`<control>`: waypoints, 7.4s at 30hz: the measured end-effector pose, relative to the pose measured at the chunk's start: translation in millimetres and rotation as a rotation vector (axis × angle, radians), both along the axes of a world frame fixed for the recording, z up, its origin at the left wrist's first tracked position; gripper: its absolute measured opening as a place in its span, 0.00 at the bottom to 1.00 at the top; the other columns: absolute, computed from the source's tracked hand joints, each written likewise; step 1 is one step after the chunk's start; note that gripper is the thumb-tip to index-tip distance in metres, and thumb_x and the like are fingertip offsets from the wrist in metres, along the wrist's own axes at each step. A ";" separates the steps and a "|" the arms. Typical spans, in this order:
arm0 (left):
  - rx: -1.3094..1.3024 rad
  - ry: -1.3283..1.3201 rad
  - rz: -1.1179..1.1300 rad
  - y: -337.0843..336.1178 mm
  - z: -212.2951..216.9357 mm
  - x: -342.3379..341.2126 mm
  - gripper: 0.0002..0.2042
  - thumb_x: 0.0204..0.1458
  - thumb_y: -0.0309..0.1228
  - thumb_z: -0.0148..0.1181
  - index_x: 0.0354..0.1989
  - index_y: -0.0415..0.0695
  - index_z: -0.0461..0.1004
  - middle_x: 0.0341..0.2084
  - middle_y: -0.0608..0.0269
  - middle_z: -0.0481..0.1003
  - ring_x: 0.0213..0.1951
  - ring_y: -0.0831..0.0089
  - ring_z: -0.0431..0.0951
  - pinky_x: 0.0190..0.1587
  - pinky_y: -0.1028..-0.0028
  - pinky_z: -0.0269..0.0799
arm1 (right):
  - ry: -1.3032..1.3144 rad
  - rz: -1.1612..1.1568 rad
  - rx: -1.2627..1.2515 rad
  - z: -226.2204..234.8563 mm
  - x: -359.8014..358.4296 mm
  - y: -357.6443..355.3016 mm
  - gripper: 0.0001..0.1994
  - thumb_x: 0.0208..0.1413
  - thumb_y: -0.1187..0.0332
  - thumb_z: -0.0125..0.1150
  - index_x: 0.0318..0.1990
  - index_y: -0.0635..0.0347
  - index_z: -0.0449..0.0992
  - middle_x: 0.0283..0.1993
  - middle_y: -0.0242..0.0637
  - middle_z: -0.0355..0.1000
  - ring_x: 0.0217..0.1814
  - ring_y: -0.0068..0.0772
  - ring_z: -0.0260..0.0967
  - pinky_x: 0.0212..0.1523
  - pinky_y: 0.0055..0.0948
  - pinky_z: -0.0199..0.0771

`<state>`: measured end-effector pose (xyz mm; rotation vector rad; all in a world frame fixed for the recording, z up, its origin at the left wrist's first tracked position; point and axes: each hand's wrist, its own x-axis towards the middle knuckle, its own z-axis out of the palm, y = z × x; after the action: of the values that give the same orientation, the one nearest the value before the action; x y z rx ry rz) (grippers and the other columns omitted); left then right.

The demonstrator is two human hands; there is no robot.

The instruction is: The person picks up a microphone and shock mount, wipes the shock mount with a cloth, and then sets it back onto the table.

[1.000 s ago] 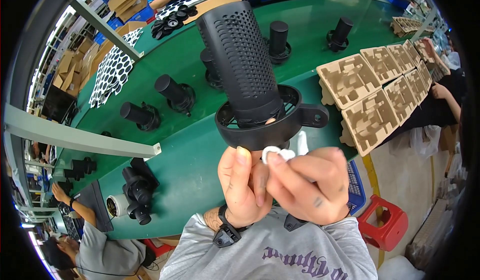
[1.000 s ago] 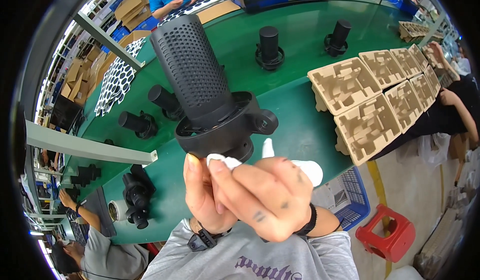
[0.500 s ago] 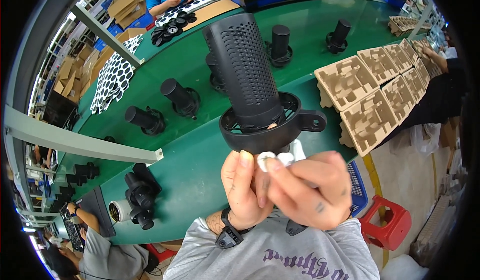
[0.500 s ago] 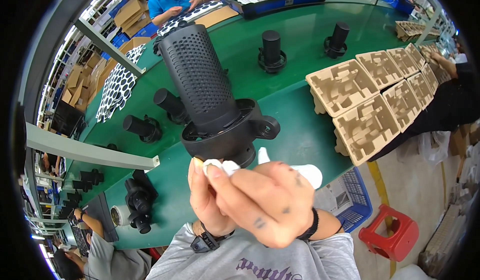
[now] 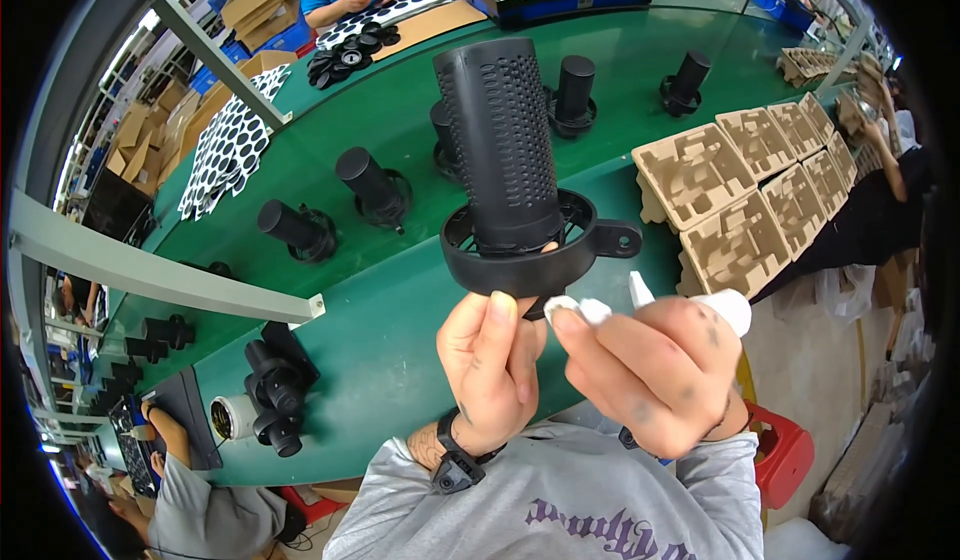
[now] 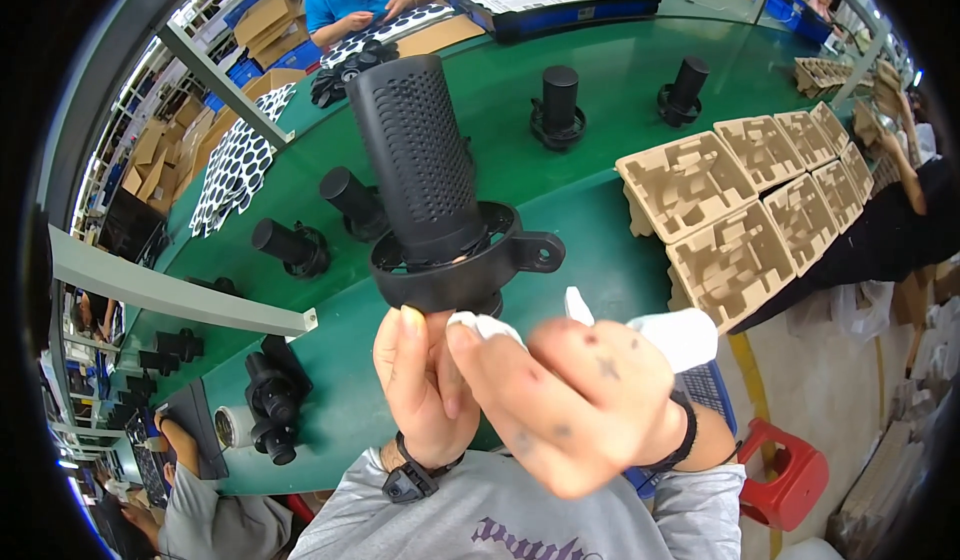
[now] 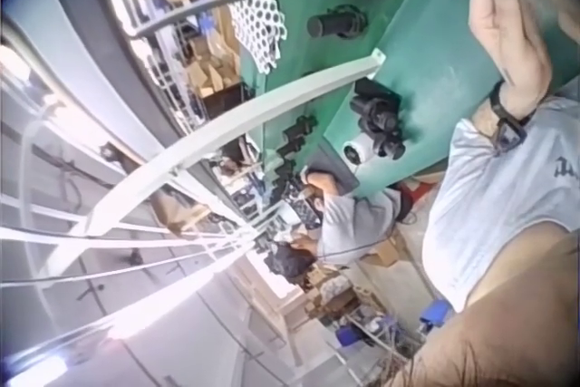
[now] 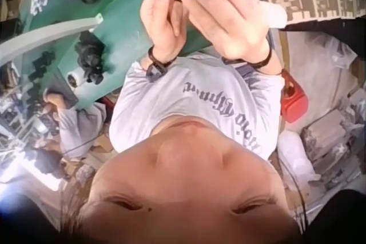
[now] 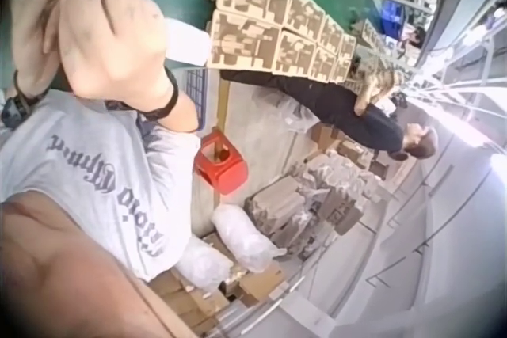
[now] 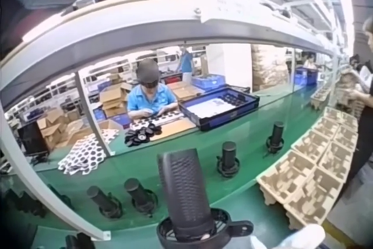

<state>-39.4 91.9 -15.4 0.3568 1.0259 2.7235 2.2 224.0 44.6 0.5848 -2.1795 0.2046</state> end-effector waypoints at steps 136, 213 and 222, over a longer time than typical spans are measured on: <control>0.183 -0.036 -0.246 -31.4 19.6 10.3 0.14 0.63 0.34 0.43 0.45 0.36 0.70 0.49 0.42 0.72 0.09 0.90 0.53 0.17 0.83 0.48 | 0.076 -0.046 0.001 34.4 14.6 4.8 0.26 0.18 0.80 0.67 0.36 0.59 0.81 0.30 0.28 0.63 0.25 0.26 0.56 0.21 0.24 0.53; -0.281 -0.292 -0.319 42.9 -52.8 -39.1 0.10 0.60 0.33 0.51 0.30 0.40 0.68 0.36 0.51 0.78 0.09 0.87 0.50 0.16 0.82 0.48 | -0.814 -0.162 -1.232 -71.4 61.9 147.8 0.10 0.55 0.73 0.58 0.43 0.67 0.77 0.36 0.33 0.76 0.37 0.19 0.71 0.39 0.20 0.71; -0.449 -0.433 -0.793 67.8 -98.5 -46.0 0.17 0.60 0.29 0.50 0.57 0.38 0.64 0.43 0.63 0.75 0.19 0.86 0.59 0.22 0.84 0.54 | -0.958 -0.635 -0.711 31.9 -37.3 343.7 0.22 0.53 0.58 0.60 0.47 0.69 0.74 0.28 0.33 0.73 0.26 0.19 0.69 0.28 0.19 0.69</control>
<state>-85.4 159.7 -113.9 0.0573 1.0351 1.7091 -35.1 567.7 76.5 -0.7613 -2.7771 1.0070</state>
